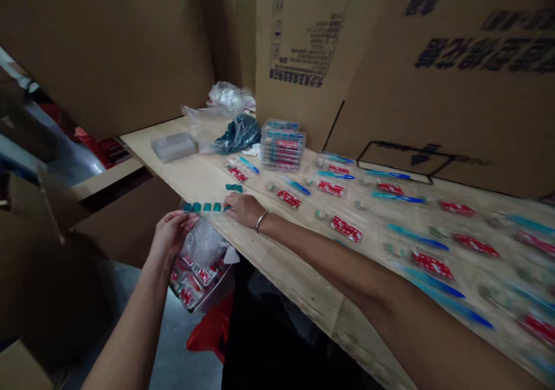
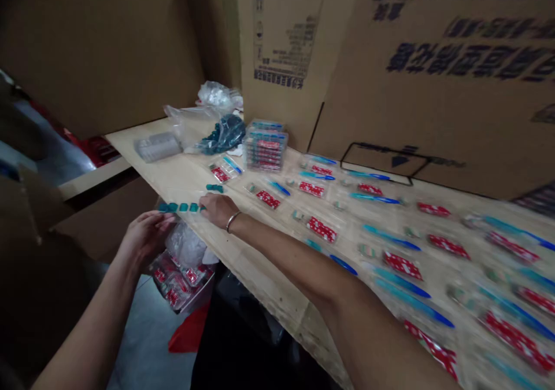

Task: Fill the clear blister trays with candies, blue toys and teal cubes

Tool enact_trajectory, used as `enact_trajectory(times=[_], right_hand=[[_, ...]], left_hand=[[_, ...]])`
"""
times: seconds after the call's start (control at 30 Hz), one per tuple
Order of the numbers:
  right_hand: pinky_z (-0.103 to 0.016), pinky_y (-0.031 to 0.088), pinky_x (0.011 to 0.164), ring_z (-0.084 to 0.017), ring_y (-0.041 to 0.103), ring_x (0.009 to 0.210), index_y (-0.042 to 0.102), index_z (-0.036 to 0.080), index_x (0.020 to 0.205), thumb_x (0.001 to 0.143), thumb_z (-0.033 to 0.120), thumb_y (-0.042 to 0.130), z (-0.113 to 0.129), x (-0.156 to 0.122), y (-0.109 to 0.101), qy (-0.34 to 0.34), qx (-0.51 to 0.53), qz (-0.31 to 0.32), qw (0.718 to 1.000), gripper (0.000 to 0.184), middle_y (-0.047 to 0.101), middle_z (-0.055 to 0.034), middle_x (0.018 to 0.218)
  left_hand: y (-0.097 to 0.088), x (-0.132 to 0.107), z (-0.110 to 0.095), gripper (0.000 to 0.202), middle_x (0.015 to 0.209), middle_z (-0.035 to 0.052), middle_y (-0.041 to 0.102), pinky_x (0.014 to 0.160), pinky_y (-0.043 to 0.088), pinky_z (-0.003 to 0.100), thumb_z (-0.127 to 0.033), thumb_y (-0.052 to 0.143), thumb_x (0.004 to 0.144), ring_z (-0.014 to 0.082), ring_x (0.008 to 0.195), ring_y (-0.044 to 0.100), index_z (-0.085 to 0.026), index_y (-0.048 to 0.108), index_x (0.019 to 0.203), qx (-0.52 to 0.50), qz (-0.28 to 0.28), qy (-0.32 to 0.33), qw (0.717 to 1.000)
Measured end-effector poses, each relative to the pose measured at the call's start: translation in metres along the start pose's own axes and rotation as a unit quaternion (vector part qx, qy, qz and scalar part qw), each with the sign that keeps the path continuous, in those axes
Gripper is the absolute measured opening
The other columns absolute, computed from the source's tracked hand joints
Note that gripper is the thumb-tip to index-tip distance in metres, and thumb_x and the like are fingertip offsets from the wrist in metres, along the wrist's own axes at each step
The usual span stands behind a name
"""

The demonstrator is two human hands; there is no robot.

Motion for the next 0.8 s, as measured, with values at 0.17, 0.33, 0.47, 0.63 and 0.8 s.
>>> enact_trajectory(times=[0.17, 0.33, 0.47, 0.63, 0.8], right_hand=[[-0.035, 0.039, 0.097, -0.019, 0.050, 0.112, 0.061, 0.015, 0.100, 0.080, 0.023, 0.063, 0.012, -0.060, -0.078, -0.048, 0.115, -0.162, 0.979, 0.022, 0.056, -0.0098, 0.114], [-0.032, 0.051, 0.077, -0.018, 0.057, 0.099, 0.059, 0.018, 0.100, 0.078, 0.028, 0.063, -0.028, -0.194, -0.118, 0.109, 0.314, -0.185, 0.925, 0.025, 0.054, -0.0080, 0.116], [-0.025, 0.051, 0.063, -0.012, 0.060, 0.073, 0.057, 0.017, 0.105, 0.075, 0.029, 0.064, -0.041, -0.323, -0.097, 0.278, 0.432, -0.167, 0.842, 0.033, 0.061, -0.0031, 0.088], [-0.026, 0.051, 0.066, -0.013, 0.060, 0.074, 0.057, 0.020, 0.102, 0.074, 0.032, 0.065, -0.030, -0.421, -0.086, 0.355, 0.439, -0.228, 0.793, 0.032, 0.061, -0.0033, 0.089], [-0.032, 0.053, 0.074, -0.018, 0.063, 0.086, 0.048, 0.022, 0.114, 0.078, 0.035, 0.062, -0.035, -0.466, -0.100, 0.389, 0.394, -0.290, 0.780, 0.041, 0.063, -0.0054, 0.092]], left_hand=[[0.019, -0.055, -0.029, 0.018, 0.050, -0.0043, 0.059, 0.047, 0.049, 0.011, 0.005, 0.050, 0.066, 0.0052, 0.044, 0.057, -0.013, 0.052, 0.064, -0.064, 0.037, -0.024, 0.997], [0.084, -0.146, 0.001, 0.016, 0.056, -0.0024, 0.062, 0.045, 0.051, 0.012, 0.002, 0.055, 0.068, 0.0073, 0.044, 0.059, -0.013, 0.056, 0.073, -0.079, 0.170, -0.081, 0.979], [0.124, -0.230, 0.064, 0.036, 0.067, 0.0009, 0.069, 0.050, 0.056, 0.019, -0.003, 0.064, 0.064, 0.0143, 0.054, 0.066, -0.017, 0.056, 0.096, -0.053, 0.290, -0.202, 0.934], [0.158, -0.299, 0.105, 0.046, 0.070, 0.0013, 0.070, 0.055, 0.056, 0.022, -0.017, 0.069, 0.067, 0.0184, 0.061, 0.069, -0.018, 0.053, 0.111, 0.007, 0.409, -0.269, 0.872], [0.173, -0.329, 0.105, 0.050, 0.064, -0.0007, 0.067, 0.052, 0.053, 0.018, -0.024, 0.072, 0.067, 0.0157, 0.058, 0.068, -0.017, 0.051, 0.112, 0.057, 0.432, -0.248, 0.865]])
Point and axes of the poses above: each hand's wrist, its own x-axis towards the middle knuckle, its own y-axis out of the palm, z = x × y, the point moved 9 cm from there along x, towards the middle knuckle
